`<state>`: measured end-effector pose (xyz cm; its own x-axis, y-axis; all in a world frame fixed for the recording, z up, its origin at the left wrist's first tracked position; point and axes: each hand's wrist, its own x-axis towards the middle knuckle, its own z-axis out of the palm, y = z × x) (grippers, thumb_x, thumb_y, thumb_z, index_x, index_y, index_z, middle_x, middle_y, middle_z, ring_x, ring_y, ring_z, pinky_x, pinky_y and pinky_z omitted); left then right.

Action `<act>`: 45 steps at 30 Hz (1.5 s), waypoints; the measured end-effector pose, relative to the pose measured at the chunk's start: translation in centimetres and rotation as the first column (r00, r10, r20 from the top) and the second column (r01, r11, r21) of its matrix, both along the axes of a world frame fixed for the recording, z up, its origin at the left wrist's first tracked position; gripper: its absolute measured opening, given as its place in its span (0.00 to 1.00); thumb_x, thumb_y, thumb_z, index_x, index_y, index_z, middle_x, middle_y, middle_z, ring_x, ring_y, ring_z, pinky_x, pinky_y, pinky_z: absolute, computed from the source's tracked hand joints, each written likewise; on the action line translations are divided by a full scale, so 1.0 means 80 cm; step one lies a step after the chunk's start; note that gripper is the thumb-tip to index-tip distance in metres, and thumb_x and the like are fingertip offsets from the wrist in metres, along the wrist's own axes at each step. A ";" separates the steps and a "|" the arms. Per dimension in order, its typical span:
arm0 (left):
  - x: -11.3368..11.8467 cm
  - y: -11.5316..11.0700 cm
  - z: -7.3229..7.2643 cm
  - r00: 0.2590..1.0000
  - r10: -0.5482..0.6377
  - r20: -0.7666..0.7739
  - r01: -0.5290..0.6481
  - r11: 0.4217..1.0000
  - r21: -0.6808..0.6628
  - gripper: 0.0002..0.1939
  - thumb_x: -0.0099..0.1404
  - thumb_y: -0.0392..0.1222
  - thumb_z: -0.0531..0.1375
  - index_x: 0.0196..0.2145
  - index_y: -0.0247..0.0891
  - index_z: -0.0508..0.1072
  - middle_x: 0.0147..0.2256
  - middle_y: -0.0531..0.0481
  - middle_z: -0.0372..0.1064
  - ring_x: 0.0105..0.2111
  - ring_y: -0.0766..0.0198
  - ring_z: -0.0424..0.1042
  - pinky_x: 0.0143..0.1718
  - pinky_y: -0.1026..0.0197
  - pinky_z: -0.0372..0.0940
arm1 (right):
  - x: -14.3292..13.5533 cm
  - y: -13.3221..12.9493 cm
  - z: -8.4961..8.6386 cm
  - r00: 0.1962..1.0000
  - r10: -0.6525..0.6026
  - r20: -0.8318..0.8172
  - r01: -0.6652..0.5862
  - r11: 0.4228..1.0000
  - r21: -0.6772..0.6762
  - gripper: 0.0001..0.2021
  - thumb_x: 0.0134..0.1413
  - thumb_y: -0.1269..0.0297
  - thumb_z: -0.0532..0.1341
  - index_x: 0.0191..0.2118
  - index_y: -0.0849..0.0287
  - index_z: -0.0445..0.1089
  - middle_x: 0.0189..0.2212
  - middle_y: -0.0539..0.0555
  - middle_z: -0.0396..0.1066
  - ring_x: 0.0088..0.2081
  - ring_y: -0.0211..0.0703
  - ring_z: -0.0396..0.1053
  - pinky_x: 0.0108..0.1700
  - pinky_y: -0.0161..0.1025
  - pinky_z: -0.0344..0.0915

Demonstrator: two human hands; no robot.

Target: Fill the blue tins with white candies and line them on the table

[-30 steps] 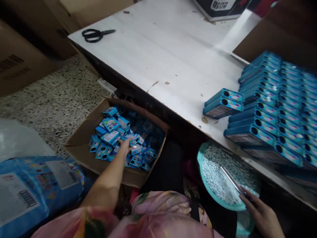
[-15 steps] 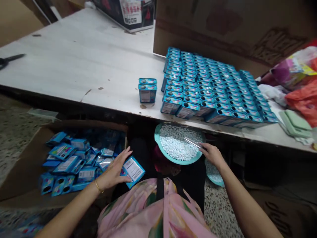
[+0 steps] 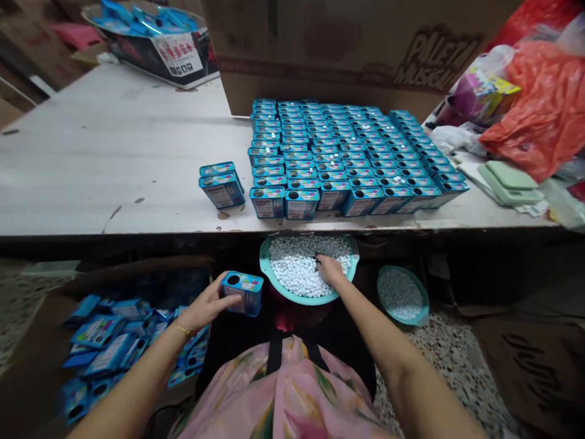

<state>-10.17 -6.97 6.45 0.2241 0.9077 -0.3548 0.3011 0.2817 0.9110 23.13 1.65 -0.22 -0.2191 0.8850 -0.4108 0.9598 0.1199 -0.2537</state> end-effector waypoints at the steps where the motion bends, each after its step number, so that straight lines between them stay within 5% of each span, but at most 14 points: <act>1: 0.010 0.007 -0.001 0.999 0.054 0.009 -0.054 0.998 0.023 0.25 0.51 0.48 0.59 0.45 0.38 0.59 0.39 0.48 0.67 0.40 0.59 0.66 0.43 0.57 0.61 | -0.002 0.002 -0.004 0.999 -0.009 -0.033 0.009 1.000 0.009 0.18 0.56 0.64 0.47 0.52 0.55 0.59 0.47 0.55 0.66 0.48 0.42 0.62 0.46 0.34 0.57; 7: 0.067 0.041 -0.009 0.978 0.205 0.025 -0.206 0.965 0.163 0.26 0.45 0.46 0.64 0.42 0.39 0.63 0.35 0.50 0.67 0.36 0.59 0.67 0.43 0.56 0.61 | 0.039 0.002 0.003 0.929 -0.043 -0.366 0.063 0.997 0.042 0.18 0.50 0.64 0.55 0.49 0.56 0.63 0.45 0.53 0.68 0.46 0.43 0.64 0.45 0.38 0.60; 13: 0.114 0.073 -0.014 0.983 0.165 -0.079 -0.128 0.930 0.345 0.23 0.46 0.45 0.62 0.40 0.37 0.65 0.34 0.51 0.66 0.35 0.61 0.66 0.41 0.59 0.61 | 0.073 0.003 0.068 0.829 0.037 -0.558 0.017 0.996 0.092 0.17 0.48 0.64 0.57 0.46 0.56 0.66 0.43 0.52 0.70 0.44 0.44 0.65 0.46 0.39 0.60; 21: 0.151 0.101 -0.019 0.937 0.035 -0.347 0.129 0.891 0.436 0.22 0.48 0.47 0.61 0.42 0.38 0.66 0.34 0.51 0.66 0.35 0.62 0.64 0.39 0.61 0.59 | 0.064 0.026 0.148 0.899 0.273 -0.342 -0.224 0.958 0.176 0.17 0.48 0.61 0.57 0.47 0.51 0.66 0.44 0.50 0.69 0.46 0.44 0.65 0.45 0.38 0.59; 28: 0.160 0.104 -0.020 0.913 -0.003 -0.408 0.199 0.877 0.437 0.22 0.48 0.44 0.60 0.43 0.40 0.65 0.35 0.52 0.65 0.37 0.61 0.64 0.41 0.61 0.58 | 0.033 0.041 0.192 0.915 0.400 -0.055 -0.382 0.902 0.204 0.17 0.47 0.59 0.58 0.45 0.52 0.68 0.38 0.51 0.72 0.41 0.43 0.67 0.39 0.34 0.58; 45: 0.165 0.106 -0.015 0.942 0.017 -0.334 0.152 0.868 0.473 0.24 0.46 0.43 0.62 0.43 0.39 0.66 0.37 0.51 0.66 0.37 0.60 0.65 0.41 0.60 0.58 | 0.004 0.025 0.233 0.894 0.430 0.126 -0.448 0.857 0.253 0.12 0.49 0.67 0.53 0.38 0.57 0.70 0.34 0.55 0.71 0.38 0.45 0.67 0.41 0.40 0.58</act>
